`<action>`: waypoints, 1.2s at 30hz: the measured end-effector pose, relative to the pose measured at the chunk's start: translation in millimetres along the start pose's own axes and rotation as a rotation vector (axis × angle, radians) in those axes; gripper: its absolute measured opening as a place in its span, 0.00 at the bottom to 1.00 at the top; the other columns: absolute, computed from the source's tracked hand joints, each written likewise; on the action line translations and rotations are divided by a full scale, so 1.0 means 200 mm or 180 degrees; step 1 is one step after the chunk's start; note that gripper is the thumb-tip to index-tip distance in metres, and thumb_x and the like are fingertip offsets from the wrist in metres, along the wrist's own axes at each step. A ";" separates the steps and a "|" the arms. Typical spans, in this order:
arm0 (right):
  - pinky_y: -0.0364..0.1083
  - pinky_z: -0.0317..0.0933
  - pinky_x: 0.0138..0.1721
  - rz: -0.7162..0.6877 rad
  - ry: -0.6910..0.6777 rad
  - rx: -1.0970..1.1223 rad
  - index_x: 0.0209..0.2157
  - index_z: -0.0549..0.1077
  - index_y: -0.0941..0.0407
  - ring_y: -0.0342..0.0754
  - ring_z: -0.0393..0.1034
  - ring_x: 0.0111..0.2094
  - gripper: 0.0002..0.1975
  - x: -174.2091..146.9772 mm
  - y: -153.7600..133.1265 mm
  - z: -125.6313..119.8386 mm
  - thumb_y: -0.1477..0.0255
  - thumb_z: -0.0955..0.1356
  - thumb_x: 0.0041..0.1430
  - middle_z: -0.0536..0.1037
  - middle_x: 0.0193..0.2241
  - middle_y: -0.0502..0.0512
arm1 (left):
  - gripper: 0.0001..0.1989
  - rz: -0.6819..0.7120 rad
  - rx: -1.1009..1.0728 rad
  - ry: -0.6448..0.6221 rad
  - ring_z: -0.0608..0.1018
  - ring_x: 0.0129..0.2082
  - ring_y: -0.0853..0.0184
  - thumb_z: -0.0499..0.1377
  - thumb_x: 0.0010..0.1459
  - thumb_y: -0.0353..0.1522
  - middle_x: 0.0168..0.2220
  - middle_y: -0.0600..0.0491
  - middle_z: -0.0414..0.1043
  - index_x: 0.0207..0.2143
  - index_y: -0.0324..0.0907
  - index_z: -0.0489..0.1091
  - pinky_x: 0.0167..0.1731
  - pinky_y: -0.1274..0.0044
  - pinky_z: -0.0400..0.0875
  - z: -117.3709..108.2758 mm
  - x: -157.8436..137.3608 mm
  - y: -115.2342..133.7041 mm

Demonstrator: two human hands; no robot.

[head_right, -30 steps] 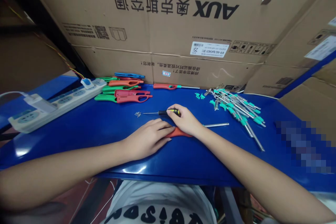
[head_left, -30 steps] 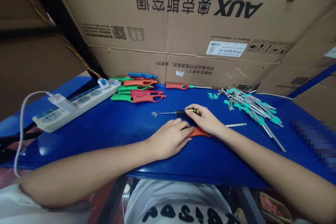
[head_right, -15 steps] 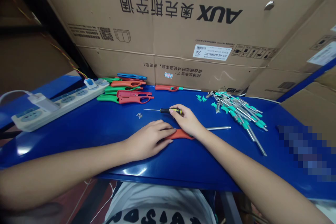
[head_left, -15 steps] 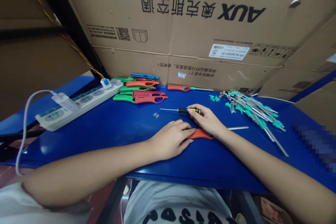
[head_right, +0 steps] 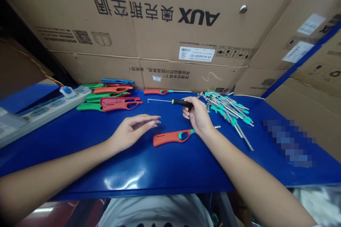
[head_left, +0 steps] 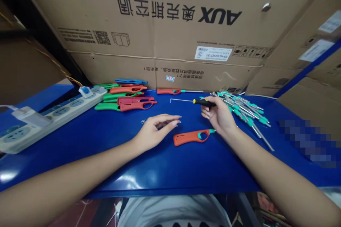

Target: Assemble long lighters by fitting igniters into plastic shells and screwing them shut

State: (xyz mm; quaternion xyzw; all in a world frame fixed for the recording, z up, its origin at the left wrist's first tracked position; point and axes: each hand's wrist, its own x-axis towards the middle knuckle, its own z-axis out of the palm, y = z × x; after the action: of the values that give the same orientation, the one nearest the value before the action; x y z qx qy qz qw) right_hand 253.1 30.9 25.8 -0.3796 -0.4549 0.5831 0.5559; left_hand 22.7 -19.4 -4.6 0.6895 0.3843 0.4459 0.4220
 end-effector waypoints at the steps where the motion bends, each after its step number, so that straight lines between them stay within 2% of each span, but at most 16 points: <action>1: 0.42 0.47 0.19 0.0003 -0.0006 -0.0021 0.26 0.65 0.54 0.39 0.51 0.17 0.08 0.00 0.00 -0.01 0.66 0.68 0.50 0.59 0.17 0.44 | 0.18 -0.0183 -0.0218 0.0032 0.83 0.42 0.62 0.63 0.62 0.40 0.46 0.46 0.82 0.50 0.40 0.78 0.48 0.68 0.77 -0.01 0.01 0.00; 5: 0.42 0.46 0.19 0.0060 -0.0003 0.0014 0.24 0.63 0.54 0.39 0.50 0.17 0.09 0.01 0.01 -0.01 0.67 0.68 0.50 0.59 0.18 0.45 | 0.19 -0.0612 -0.0777 0.0303 0.83 0.38 0.63 0.65 0.59 0.42 0.43 0.47 0.83 0.48 0.41 0.79 0.46 0.69 0.78 -0.03 0.02 0.04; 14: 0.42 0.45 0.19 0.0041 -0.0001 -0.0047 0.24 0.70 0.55 0.40 0.50 0.18 0.06 -0.01 0.00 0.00 0.67 0.68 0.49 0.58 0.16 0.45 | 0.15 -0.0991 -0.1495 0.0578 0.82 0.32 0.68 0.71 0.53 0.40 0.39 0.48 0.83 0.41 0.42 0.82 0.37 0.78 0.77 -0.04 0.02 0.08; 23: 0.41 0.44 0.18 -0.0024 -0.0019 0.0015 0.23 0.72 0.56 0.40 0.50 0.17 0.05 -0.01 0.01 0.00 0.69 0.68 0.48 0.58 0.14 0.45 | 0.16 -0.1078 -0.1524 0.0689 0.81 0.29 0.70 0.70 0.54 0.43 0.37 0.47 0.83 0.38 0.40 0.82 0.33 0.81 0.76 -0.05 0.03 0.08; 36: 0.41 0.44 0.17 -0.0128 -0.0097 -0.0334 0.23 0.74 0.57 0.38 0.52 0.14 0.06 -0.01 0.02 0.00 0.70 0.67 0.48 0.61 0.13 0.44 | 0.15 -0.1091 -0.1267 0.0860 0.80 0.26 0.74 0.75 0.46 0.40 0.34 0.52 0.83 0.36 0.44 0.83 0.31 0.84 0.76 -0.05 0.04 0.04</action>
State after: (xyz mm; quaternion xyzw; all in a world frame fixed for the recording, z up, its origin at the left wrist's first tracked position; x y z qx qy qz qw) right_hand 251.9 29.2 22.7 -0.3900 -0.5009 0.5528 0.5398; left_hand 15.9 -13.4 8.0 0.4526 0.4529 0.5224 0.5631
